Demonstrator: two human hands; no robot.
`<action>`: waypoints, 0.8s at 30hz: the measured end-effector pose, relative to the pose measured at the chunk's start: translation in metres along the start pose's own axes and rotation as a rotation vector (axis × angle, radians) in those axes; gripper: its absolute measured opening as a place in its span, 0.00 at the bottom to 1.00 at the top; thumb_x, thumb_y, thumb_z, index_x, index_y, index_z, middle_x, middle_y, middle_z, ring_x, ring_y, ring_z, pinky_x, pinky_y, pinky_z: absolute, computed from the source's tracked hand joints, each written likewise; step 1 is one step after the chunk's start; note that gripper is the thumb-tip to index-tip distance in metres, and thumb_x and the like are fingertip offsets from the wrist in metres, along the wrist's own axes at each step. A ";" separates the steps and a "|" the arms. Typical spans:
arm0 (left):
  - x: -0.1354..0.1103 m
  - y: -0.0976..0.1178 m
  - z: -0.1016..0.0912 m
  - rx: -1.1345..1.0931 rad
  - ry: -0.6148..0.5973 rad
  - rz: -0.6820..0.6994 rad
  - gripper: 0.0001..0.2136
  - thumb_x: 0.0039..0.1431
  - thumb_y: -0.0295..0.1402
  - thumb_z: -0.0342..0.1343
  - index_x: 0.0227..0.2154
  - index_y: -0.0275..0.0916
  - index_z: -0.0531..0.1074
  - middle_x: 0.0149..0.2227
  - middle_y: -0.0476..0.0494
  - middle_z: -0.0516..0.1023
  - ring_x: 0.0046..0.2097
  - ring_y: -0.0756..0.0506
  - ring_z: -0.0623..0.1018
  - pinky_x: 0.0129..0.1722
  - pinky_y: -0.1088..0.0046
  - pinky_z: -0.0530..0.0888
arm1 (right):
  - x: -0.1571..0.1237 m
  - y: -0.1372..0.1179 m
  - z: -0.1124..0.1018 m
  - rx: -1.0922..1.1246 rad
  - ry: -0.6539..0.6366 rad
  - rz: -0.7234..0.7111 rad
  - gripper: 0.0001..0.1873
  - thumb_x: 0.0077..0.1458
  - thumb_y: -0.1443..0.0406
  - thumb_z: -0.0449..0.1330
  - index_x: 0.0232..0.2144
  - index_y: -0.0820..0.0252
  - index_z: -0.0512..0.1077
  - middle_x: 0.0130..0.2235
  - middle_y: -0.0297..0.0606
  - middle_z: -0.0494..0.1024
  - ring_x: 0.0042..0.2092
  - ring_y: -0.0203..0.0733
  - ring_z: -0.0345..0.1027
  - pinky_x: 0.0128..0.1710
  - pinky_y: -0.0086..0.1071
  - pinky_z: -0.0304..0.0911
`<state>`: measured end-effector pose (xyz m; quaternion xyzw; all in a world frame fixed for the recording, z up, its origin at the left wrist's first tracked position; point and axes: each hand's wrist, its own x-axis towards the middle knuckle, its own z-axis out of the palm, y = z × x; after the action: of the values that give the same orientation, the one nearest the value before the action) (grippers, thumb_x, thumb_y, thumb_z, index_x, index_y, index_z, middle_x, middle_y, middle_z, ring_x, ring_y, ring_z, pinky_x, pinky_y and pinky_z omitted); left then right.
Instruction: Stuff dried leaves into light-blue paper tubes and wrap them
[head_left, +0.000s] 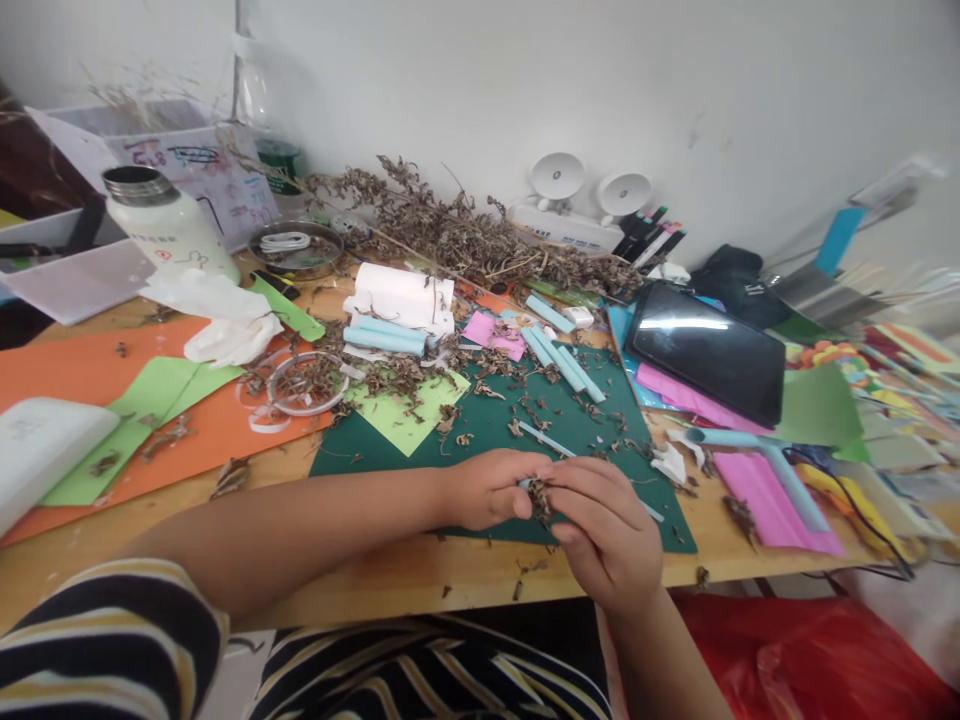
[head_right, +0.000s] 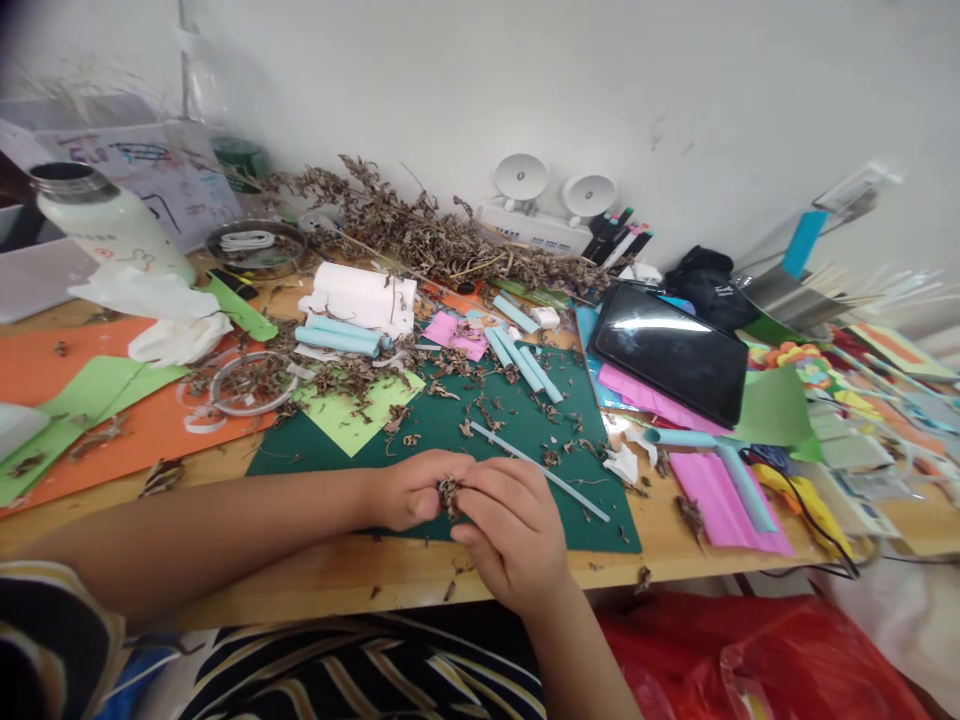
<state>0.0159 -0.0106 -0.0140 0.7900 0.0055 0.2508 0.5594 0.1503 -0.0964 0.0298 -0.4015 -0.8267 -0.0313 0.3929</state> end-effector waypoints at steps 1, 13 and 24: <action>0.000 0.000 0.000 0.007 -0.005 0.005 0.32 0.45 0.62 0.28 0.27 0.34 0.58 0.24 0.49 0.58 0.27 0.51 0.61 0.27 0.77 0.61 | -0.001 0.000 0.000 -0.013 -0.011 -0.012 0.09 0.49 0.68 0.52 0.36 0.61 0.66 0.36 0.43 0.70 0.40 0.43 0.63 0.37 0.40 0.63; 0.001 0.008 0.002 0.070 -0.057 0.005 0.23 0.53 0.54 0.29 0.21 0.37 0.52 0.21 0.51 0.54 0.24 0.52 0.57 0.25 0.77 0.59 | -0.006 -0.007 -0.004 0.068 -0.002 0.104 0.11 0.45 0.75 0.54 0.32 0.58 0.67 0.32 0.38 0.68 0.35 0.38 0.62 0.33 0.34 0.62; 0.003 0.011 0.005 0.078 -0.020 0.110 0.14 0.55 0.39 0.34 0.20 0.36 0.53 0.21 0.47 0.59 0.25 0.50 0.62 0.26 0.75 0.61 | -0.010 -0.011 0.012 0.417 0.189 0.325 0.16 0.42 0.78 0.57 0.32 0.55 0.64 0.28 0.32 0.70 0.32 0.35 0.64 0.30 0.32 0.61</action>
<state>0.0177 -0.0187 -0.0043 0.8130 -0.0337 0.2726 0.5135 0.1392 -0.1058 0.0175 -0.4349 -0.6995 0.1654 0.5424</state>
